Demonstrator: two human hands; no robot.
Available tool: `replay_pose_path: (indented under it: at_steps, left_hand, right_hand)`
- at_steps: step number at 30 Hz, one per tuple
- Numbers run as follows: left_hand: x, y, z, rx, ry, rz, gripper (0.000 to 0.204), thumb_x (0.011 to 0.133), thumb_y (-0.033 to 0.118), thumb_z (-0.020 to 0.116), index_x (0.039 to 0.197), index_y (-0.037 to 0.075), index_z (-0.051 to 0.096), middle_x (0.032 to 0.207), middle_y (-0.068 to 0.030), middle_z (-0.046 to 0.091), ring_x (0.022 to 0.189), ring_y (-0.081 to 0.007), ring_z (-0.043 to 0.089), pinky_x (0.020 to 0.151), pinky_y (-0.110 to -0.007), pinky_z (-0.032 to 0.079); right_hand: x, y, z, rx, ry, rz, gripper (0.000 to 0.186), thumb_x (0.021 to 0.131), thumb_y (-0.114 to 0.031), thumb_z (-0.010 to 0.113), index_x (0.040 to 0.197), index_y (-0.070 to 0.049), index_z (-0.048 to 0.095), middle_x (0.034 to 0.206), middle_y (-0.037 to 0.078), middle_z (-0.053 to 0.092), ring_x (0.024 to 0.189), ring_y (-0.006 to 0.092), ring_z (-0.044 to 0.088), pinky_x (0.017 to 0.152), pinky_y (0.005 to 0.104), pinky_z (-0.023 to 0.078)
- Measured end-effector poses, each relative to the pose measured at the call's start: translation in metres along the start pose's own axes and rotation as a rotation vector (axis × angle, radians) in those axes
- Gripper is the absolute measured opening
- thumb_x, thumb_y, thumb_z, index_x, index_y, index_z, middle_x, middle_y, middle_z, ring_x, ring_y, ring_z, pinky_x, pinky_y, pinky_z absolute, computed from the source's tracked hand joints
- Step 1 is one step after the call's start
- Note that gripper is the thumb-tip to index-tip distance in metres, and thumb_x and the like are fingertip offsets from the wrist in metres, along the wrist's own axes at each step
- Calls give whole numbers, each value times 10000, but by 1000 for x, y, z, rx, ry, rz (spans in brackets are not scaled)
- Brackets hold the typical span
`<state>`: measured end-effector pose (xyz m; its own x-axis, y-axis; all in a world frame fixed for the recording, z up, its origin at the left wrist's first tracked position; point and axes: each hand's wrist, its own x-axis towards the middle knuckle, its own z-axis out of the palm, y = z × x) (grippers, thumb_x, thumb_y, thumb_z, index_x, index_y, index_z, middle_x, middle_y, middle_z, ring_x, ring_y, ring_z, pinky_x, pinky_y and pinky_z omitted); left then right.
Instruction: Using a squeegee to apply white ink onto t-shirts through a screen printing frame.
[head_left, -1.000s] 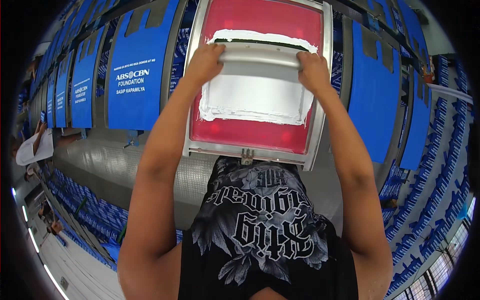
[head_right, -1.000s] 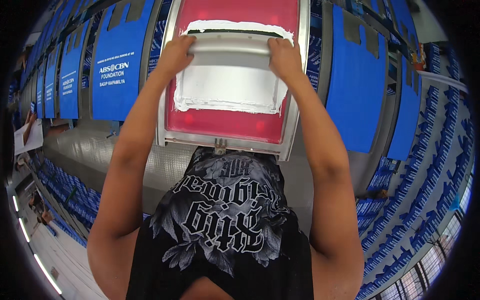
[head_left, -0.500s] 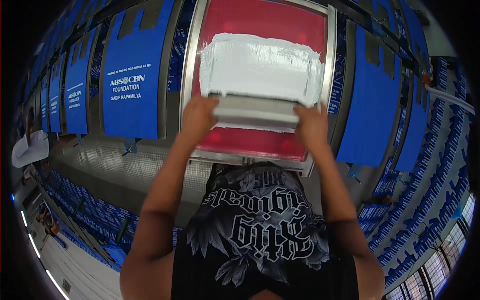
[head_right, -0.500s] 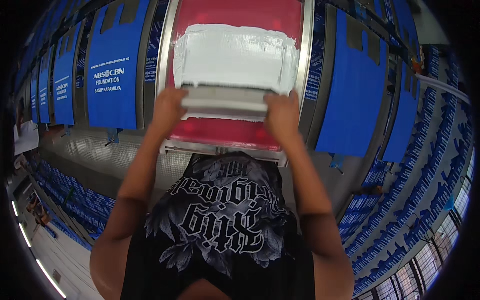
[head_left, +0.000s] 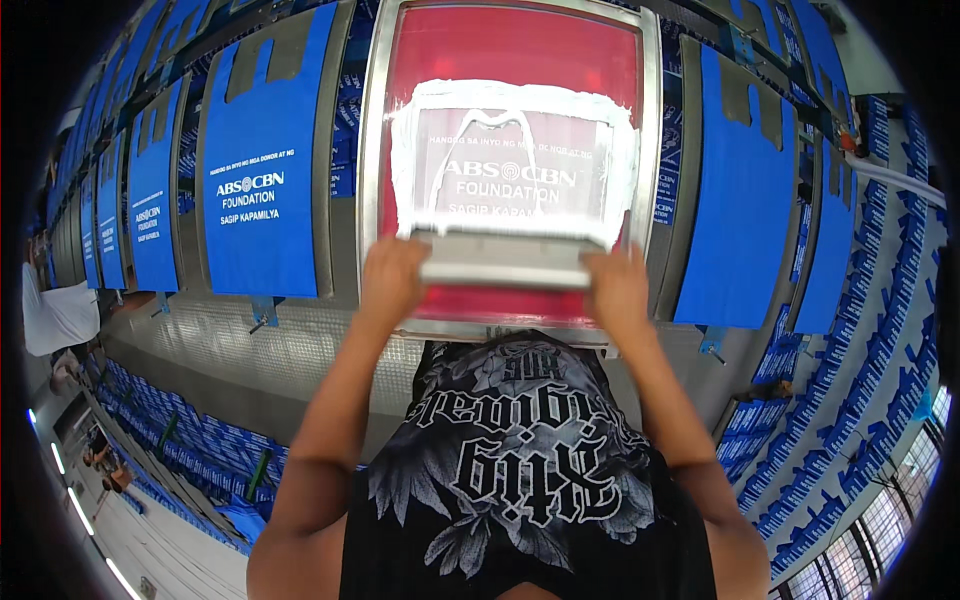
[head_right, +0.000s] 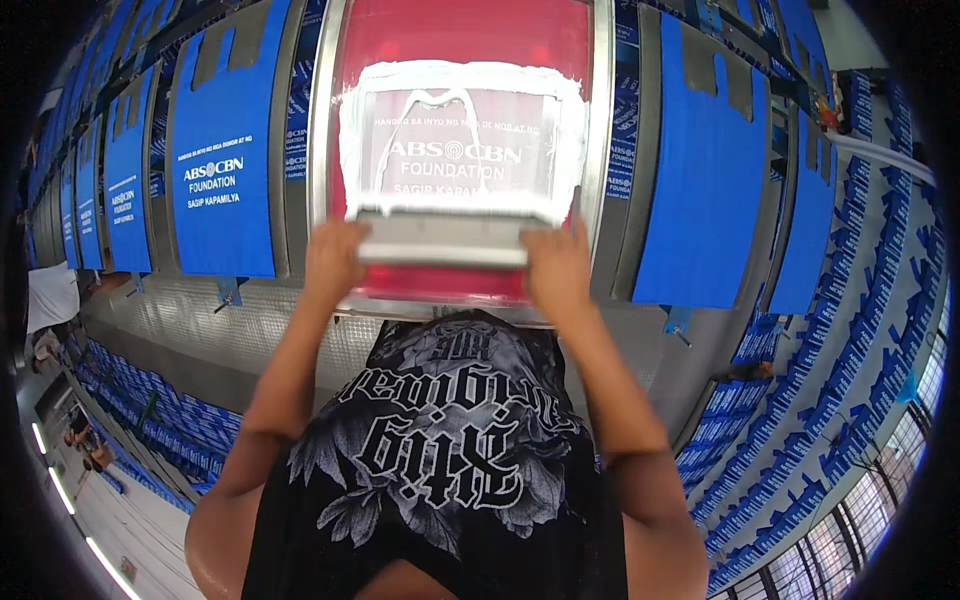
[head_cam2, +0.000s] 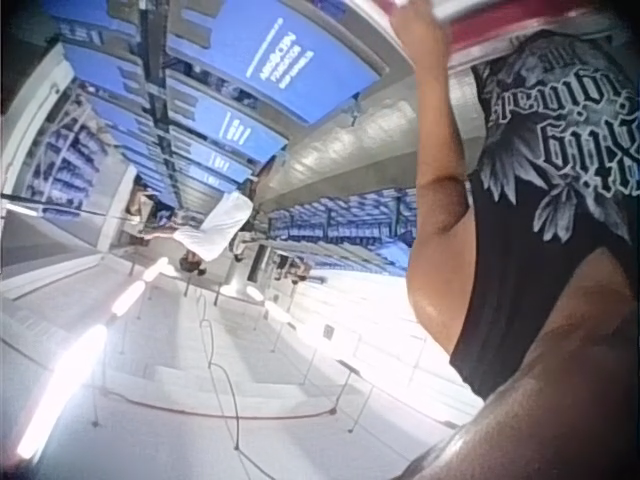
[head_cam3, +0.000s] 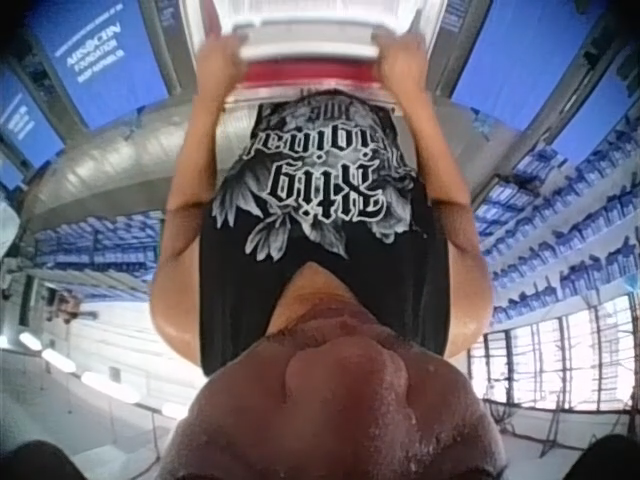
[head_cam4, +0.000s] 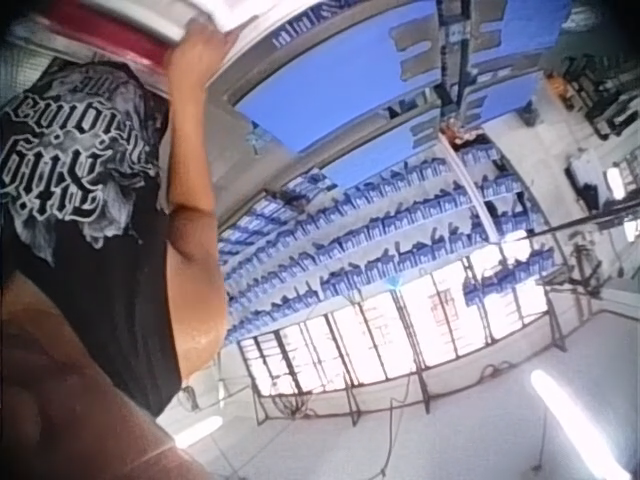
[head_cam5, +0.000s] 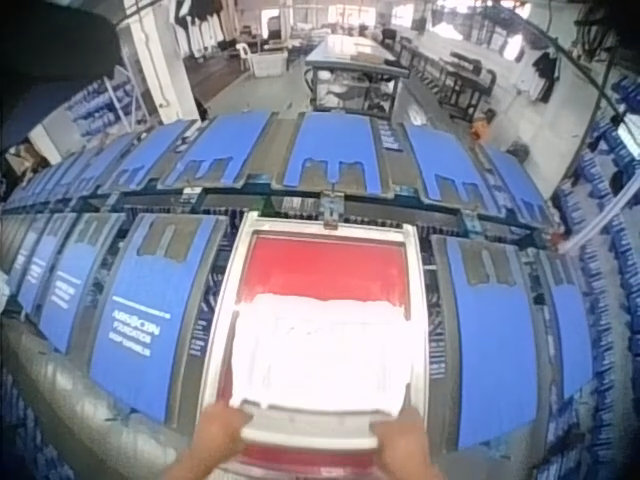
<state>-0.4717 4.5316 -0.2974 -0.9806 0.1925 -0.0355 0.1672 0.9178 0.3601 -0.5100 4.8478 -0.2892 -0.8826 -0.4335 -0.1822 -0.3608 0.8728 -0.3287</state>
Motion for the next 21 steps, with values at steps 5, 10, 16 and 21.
replay_pose_path:
  at_steps: [5, 10, 16, 21]
  left_hand:
    - [167, -27, -39, 44, -50, -86, 349, 695, 336, 729, 940, 91, 684, 791, -163, 659, 777, -318, 643, 705, -423, 500]
    - [128, -17, -60, 35, -160, -169, 423, 687, 412, 736, 954, 89, 679, 830, -158, 662, 799, -307, 642, 728, -402, 500]
    - [-21, 3, -7, -53, 19, 22, 295, 597, 40, 691, 890, 76, 675, 846, -128, 653, 844, -311, 602, 801, -420, 469]
    - [120, -27, -29, 60, -96, -138, 316, 653, 162, 719, 957, 88, 679, 892, -154, 648, 864, -333, 614, 773, -409, 491]
  right_hand:
    - [159, 51, -52, -246, -15, -31, 401, 646, -96, 605, 1039, -157, 653, 847, 135, 674, 829, 276, 653, 742, 401, 496]
    - [121, 24, -66, -140, -178, 100, 379, 658, -92, 607, 1029, -151, 656, 884, 148, 667, 861, 283, 646, 784, 399, 500]
    - [-18, -8, -2, -2, -59, -12, 447, 596, 19, 610, 1021, -114, 648, 906, 87, 661, 878, 267, 595, 1068, 508, 263]
    - [113, 32, -25, -250, -16, 10, 413, 648, -86, 619, 1055, -151, 650, 853, 93, 674, 845, 268, 636, 986, 478, 346]
